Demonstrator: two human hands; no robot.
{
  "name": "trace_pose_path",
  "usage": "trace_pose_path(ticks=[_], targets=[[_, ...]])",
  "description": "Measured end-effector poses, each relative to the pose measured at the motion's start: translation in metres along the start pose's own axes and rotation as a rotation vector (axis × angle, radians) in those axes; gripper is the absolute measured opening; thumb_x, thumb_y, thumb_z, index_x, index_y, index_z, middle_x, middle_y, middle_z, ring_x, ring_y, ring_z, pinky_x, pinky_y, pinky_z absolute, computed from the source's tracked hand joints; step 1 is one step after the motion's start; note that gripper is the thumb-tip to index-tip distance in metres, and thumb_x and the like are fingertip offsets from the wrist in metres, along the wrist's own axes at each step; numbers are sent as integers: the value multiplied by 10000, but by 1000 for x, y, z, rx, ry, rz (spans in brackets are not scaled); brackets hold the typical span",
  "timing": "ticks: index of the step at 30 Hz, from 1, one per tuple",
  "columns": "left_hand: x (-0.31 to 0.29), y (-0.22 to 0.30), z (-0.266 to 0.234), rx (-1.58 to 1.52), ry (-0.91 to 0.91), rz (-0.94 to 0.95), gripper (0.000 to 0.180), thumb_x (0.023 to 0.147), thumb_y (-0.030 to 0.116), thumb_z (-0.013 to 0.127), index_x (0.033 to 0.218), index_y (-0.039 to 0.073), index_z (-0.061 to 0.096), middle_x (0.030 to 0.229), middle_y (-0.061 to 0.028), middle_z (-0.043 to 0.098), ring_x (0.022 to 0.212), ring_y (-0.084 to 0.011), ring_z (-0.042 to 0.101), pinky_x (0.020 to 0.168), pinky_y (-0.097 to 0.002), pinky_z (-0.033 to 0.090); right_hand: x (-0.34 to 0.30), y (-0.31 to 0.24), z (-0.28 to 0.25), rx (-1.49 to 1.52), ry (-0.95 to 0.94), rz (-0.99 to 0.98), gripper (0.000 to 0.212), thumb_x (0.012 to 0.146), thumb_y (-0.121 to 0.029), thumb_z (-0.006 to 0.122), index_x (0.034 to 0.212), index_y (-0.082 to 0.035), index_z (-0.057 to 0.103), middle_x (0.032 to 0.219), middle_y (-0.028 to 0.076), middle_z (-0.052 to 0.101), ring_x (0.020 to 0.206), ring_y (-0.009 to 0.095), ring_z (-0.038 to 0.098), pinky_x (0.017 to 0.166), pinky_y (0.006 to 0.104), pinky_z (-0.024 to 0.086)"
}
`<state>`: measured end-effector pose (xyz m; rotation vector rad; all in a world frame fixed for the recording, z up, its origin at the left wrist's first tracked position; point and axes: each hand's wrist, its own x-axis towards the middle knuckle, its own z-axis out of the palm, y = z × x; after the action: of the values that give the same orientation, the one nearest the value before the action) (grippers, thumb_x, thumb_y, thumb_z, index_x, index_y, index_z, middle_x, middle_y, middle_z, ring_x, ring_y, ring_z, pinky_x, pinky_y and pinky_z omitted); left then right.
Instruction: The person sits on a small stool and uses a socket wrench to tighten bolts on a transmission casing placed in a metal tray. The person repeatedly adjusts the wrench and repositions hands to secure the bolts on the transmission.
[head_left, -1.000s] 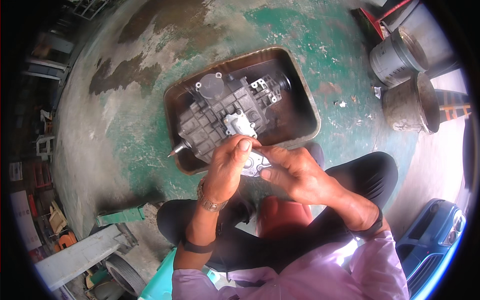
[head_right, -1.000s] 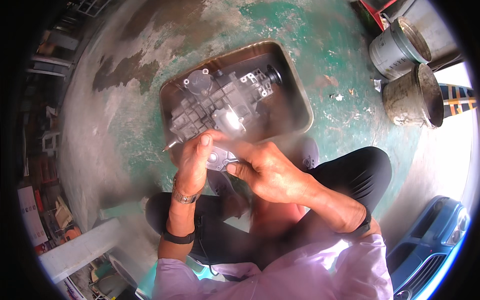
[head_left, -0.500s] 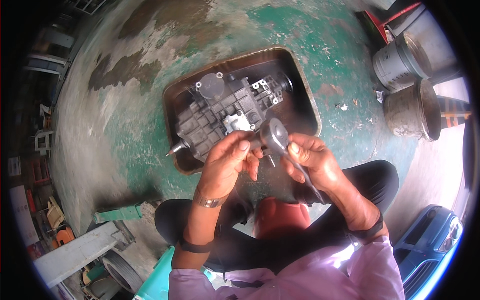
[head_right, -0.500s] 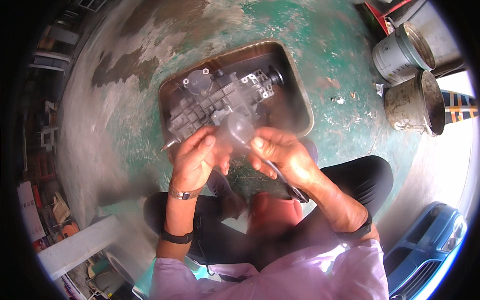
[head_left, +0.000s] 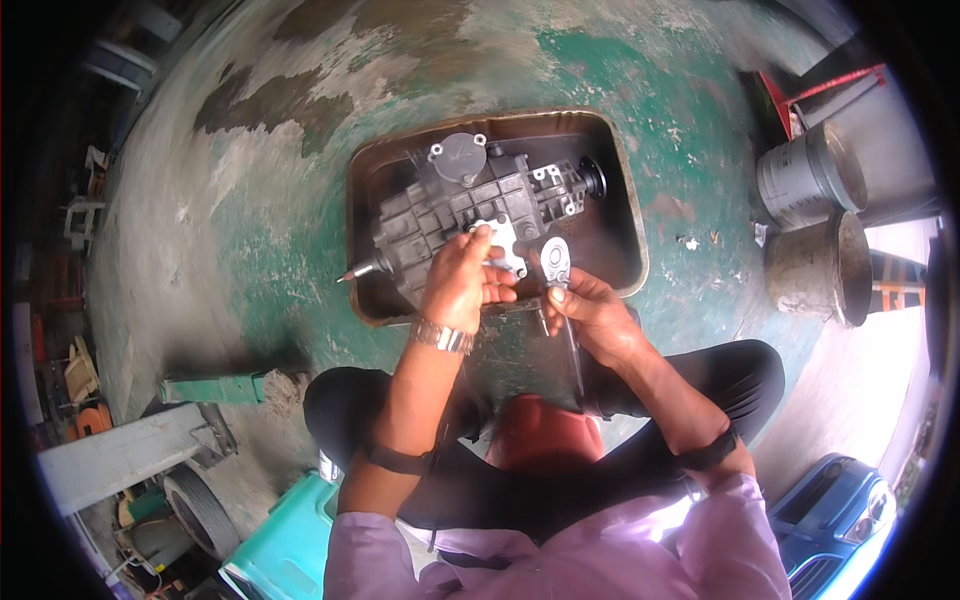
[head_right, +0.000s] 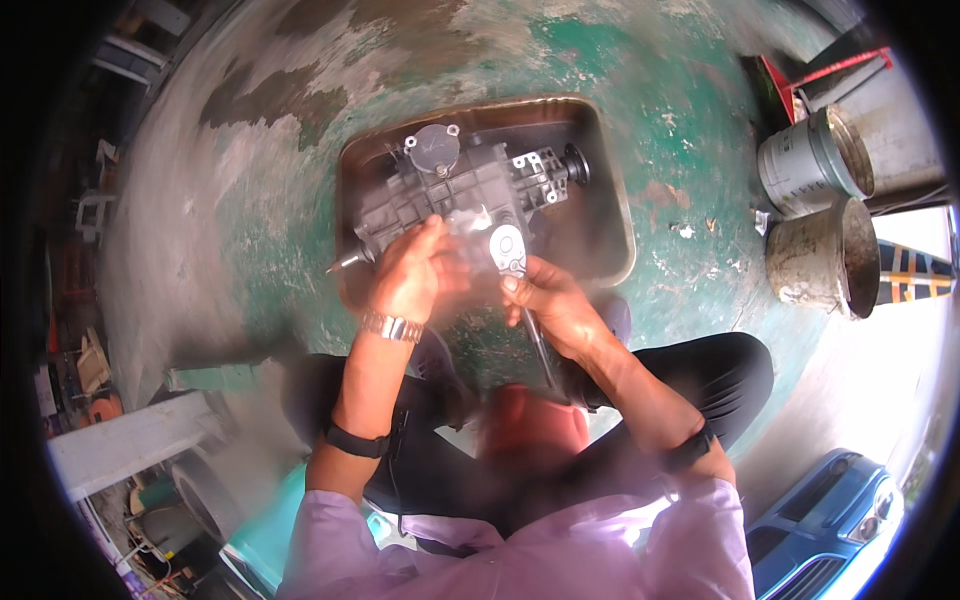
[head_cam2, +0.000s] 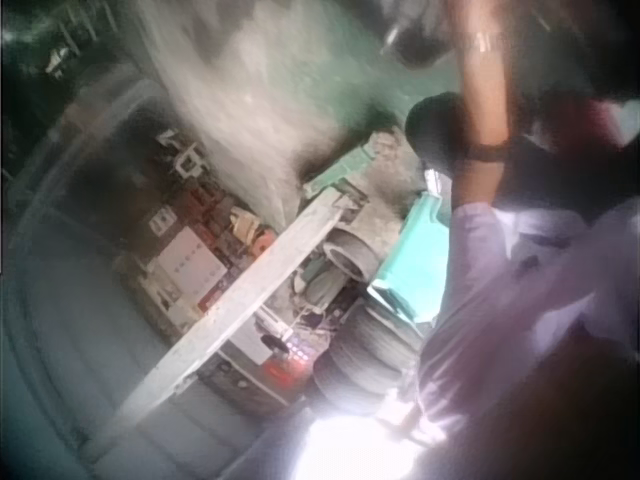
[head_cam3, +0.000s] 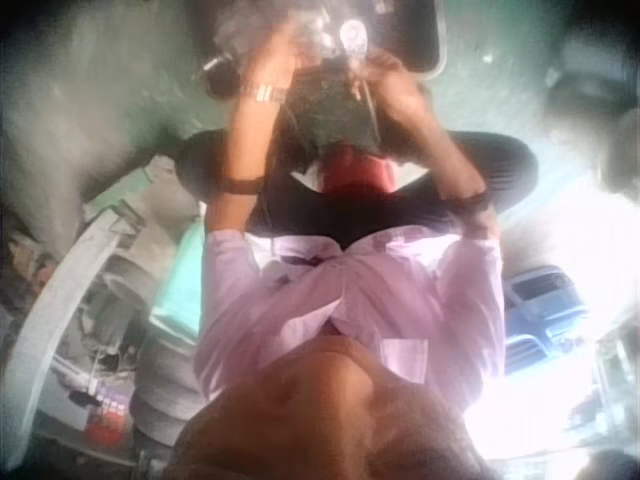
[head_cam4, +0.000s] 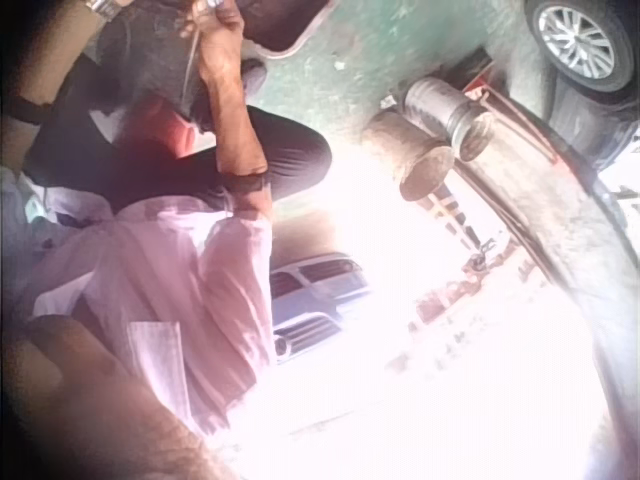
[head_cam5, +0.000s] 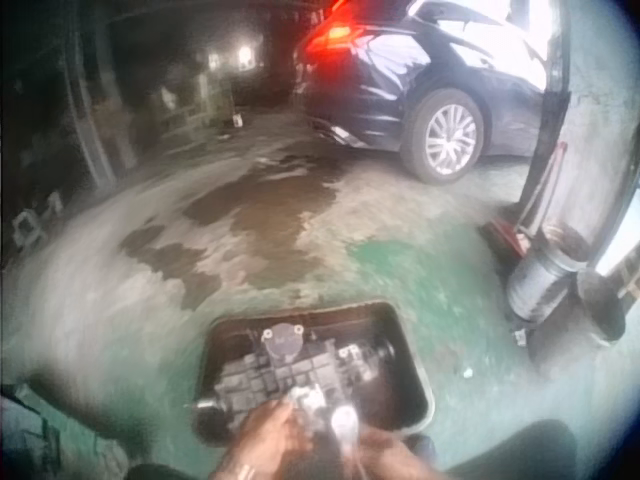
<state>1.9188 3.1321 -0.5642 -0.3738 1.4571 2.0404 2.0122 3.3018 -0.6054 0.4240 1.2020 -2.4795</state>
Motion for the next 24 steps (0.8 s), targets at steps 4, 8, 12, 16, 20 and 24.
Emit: trace_pose_path(ticks=[4, 8, 12, 16, 20, 24], targets=[[4, 10, -13, -97, 171, 80, 223, 869, 258, 629, 969, 67, 573, 870, -79, 607, 677, -212, 631, 550, -374, 539, 39, 43, -26, -65, 267, 30, 141, 891, -203, 596, 937, -77, 553, 730, -5, 515, 606, 99, 470, 538, 242, 399], [0, 11, -15, -139, 161, 132, 265, 858, 253, 643, 976, 32, 555, 849, -76, 601, 662, -174, 600, 537, -323, 528, 61, 77, -51, 92, 360, 91, 138, 913, -247, 550, 866, -123, 511, 708, -18, 467, 593, 99, 421, 516, 246, 354], [1, 13, -16, -174, 120, 95, 319, 847, 271, 649, 989, 3, 551, 829, -82, 602, 661, -154, 584, 507, -279, 506, 70, 94, -63, 114, 295, 77, 218, 927, -297, 514, 928, -80, 530, 711, -14, 479, 587, 95, 419, 505, 236, 357], [-1, 19, -14, -170, 122, 89, 354, 851, 261, 639, 1038, -19, 534, 892, -103, 581, 694, -164, 584, 515, -277, 504, 80, 94, -59, 97, 329, 79, 225, 914, -301, 543, 926, -77, 527, 692, -10, 480, 563, 100, 432, 507, 239, 371], [3, 16, -17, -162, 114, 51, 337, 853, 253, 636, 1022, -21, 537, 881, -96, 579, 692, -162, 583, 505, -286, 503, 81, 99, -59, -42, 337, 57, 206, 906, -289, 555, 902, -84, 535, 696, 0, 498, 568, 110, 454, 522, 251, 388], [22, -5, -28, -198, 10, 36, 220, 842, 192, 625, 939, 3, 569, 815, -82, 608, 651, -165, 603, 510, -291, 511, 84, 116, -102, -414, 292, 59, 241, 910, -288, 531, 991, -62, 545, 782, 26, 564, 656, 125, 515, 575, 267, 418]])
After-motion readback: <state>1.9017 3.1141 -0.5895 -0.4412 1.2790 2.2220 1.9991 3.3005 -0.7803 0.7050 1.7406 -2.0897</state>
